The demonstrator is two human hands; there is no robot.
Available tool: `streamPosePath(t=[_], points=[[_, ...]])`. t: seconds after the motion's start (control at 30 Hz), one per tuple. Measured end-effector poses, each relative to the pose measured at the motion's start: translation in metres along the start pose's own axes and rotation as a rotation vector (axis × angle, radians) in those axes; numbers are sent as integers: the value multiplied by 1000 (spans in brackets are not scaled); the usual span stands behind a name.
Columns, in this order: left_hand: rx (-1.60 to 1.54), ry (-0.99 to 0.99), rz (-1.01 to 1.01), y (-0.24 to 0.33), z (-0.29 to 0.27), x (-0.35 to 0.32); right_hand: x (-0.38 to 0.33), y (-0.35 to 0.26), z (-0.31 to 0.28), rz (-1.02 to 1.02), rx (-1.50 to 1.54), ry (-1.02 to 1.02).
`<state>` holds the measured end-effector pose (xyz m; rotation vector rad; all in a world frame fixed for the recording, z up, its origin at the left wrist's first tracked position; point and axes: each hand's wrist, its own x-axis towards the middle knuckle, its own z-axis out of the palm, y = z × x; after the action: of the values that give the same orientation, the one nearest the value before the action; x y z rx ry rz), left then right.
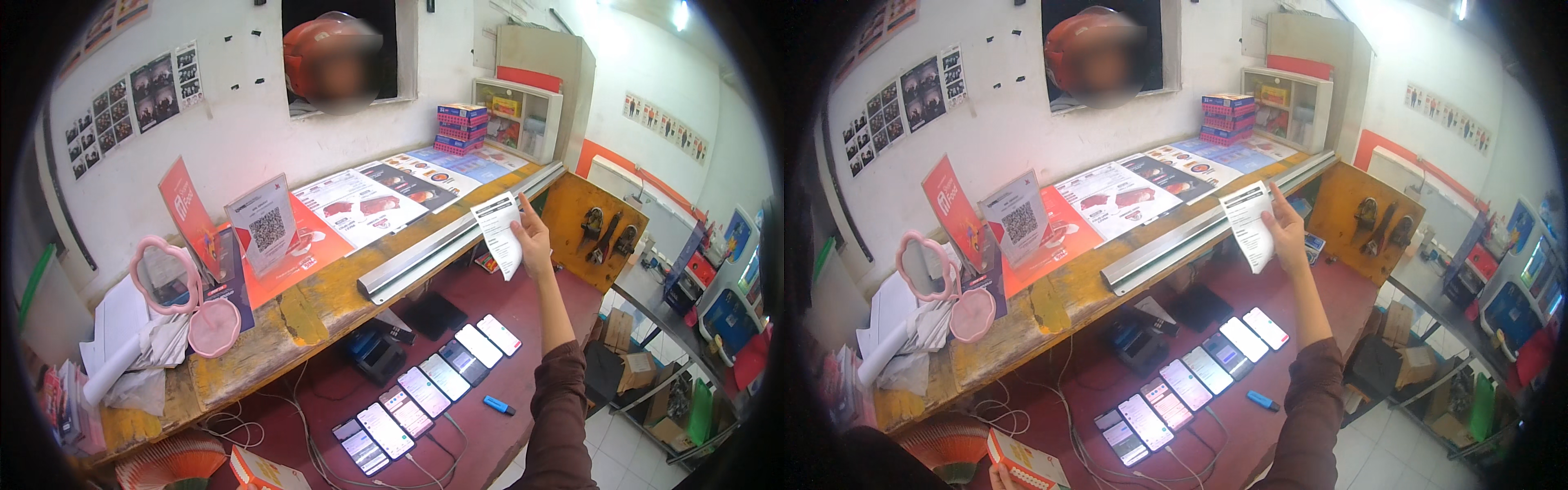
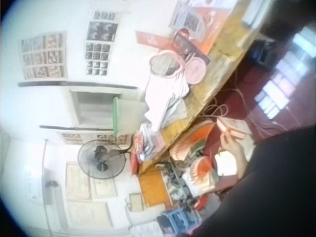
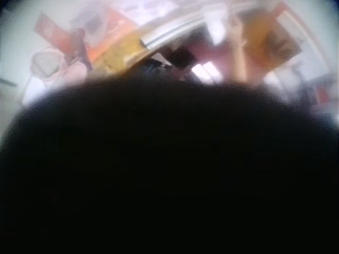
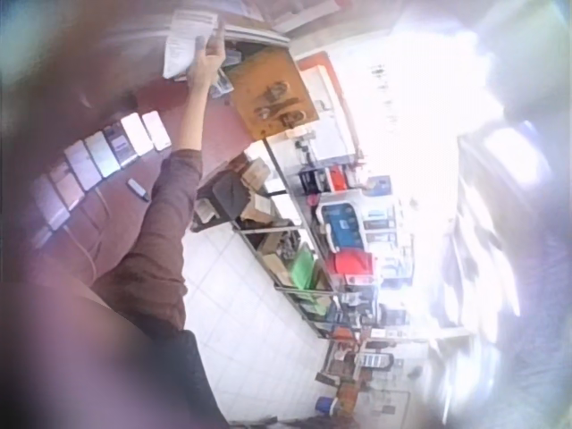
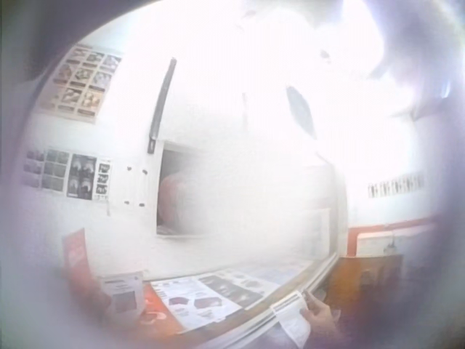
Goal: The person assembles flat paper food boxes by folding and taping them into shape. They repeatedly pick up flat boxes, fold the sides, and secure them with tape, stacking the finished boxes on the counter.
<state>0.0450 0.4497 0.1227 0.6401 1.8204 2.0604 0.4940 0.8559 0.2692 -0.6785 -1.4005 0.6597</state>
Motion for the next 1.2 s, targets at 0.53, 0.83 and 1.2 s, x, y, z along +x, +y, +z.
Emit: streamPosePath(t=[0.53, 0.83, 1.2], points=[[41, 45, -54, -3, -34, 9, 120, 7, 167, -41, -195, 12], [85, 99, -62, -3, -48, 7, 178, 29, 249, -131, -442, -5], [85, 90, -183, -11, -53, 16, 186, 31, 270, 29, 70, 49]])
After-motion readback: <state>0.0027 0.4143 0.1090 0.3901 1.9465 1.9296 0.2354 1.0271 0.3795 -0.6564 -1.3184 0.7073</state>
